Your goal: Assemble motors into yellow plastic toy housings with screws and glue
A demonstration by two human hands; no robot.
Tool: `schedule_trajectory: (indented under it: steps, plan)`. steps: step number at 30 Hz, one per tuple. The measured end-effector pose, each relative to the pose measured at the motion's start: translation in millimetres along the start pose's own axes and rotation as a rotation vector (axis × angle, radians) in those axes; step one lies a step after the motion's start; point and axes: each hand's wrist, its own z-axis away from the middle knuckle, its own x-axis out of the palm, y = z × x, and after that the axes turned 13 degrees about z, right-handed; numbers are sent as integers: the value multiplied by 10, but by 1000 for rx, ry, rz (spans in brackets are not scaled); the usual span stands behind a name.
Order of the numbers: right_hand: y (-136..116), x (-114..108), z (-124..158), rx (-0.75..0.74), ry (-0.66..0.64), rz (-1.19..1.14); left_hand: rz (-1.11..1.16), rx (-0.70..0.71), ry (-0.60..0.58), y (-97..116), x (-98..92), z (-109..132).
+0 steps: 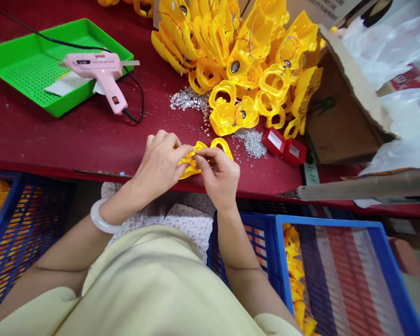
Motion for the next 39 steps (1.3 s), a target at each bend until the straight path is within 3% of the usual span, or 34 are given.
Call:
schedule_trajectory:
  steps: [3,8,10,13,15,19,21,26,33,36,39]
  plan:
    - [-55,-36,31,-9,24,42,40,9,19,-45,-15,-13]
    - [79,-179,278,273,154,88,157,25,-51,-169,-173,86]
    - [175,-221,403,340,153,78,214,50,-106,-232,-266,102]
    - [267,-233,549,420,112,41,232,3,-58,-308,-341,6]
    - [278,-210,607,460,80,10,157,-49,-39,-342,-319,-120]
    - [216,-145,673,489,13,-38,3,-136,-221,-391,-187,-309]
    - [167,-117,707,493,-37,-56,54,-181,-238,-403,-141,-302]
    - [-20,-46,817,487,-157,-103,314,-150,-34,-314,-131,-21]
    - [-267,16,857,479,-181,-184,377,-239,400,100,17,609]
    - [-167,-43,737,463,-172,-99,380,-197,390,190,82,839]
    - [4,-139,554,361,-222,-34,299,-93,364,206,27,939]
